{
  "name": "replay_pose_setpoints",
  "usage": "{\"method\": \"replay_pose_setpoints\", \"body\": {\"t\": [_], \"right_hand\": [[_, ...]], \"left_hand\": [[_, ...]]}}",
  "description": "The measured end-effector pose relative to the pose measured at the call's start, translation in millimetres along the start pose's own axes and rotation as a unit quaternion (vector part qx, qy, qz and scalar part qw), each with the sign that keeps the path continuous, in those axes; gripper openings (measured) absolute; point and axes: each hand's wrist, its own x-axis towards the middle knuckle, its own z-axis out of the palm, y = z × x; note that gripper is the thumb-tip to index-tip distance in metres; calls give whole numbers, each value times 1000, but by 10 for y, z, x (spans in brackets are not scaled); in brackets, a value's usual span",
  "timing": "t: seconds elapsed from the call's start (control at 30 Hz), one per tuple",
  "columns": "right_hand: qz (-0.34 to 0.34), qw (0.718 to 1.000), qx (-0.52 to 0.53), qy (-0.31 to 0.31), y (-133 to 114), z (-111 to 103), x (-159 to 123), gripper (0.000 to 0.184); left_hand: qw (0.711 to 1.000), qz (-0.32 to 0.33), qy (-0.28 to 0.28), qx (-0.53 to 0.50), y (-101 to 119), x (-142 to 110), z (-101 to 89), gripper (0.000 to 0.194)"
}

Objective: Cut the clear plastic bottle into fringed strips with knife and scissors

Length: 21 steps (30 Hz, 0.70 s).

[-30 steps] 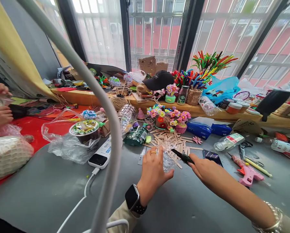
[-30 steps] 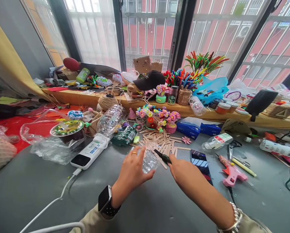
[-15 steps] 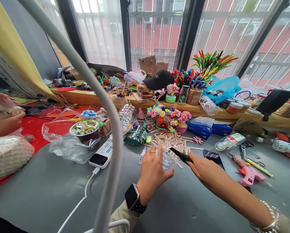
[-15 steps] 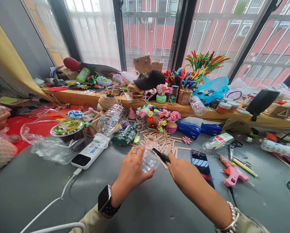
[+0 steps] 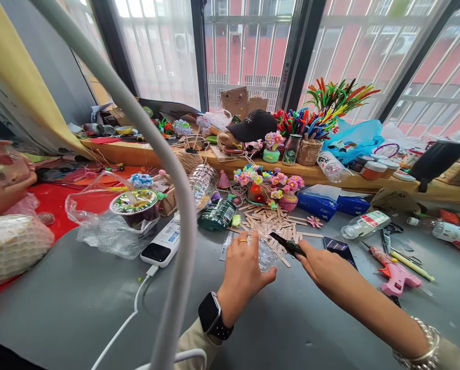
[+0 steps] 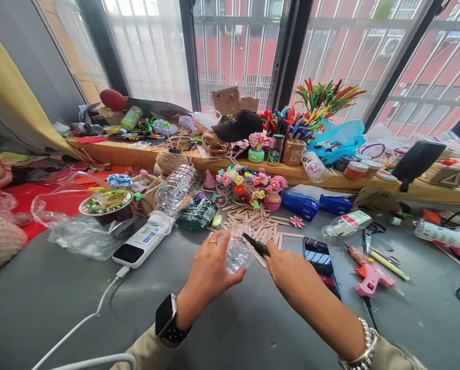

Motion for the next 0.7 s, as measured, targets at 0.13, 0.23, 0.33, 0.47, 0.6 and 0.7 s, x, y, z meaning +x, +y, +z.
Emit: {"method": "replay_pose_setpoints", "body": {"t": [0.13,0.23,0.33,0.47,0.6,0.7], "right_hand": [[-1,1000,-6,3,20,14,14,23],[-9,1000,-10,8,43,42,25,23],[-8,1000,-8,4,51,61,28,23],[-15,1000,-14,7,52,54,31,20],[-21,1000,-14,0,90,44,13,21],[-14,1000,-20,-9,148,71,-34,22]], "left_hand": [[1000,2,5,0,-2,6,6,77],[1000,1,3,1,-2,6,7,76],[1000,0,-3,5,4,2,12,77],[1000,1,0,10,22,-3,21,76],[1000,-1,0,10,24,7,12,76],[1000,-7,-9,3,2,22,-7,77]]}}
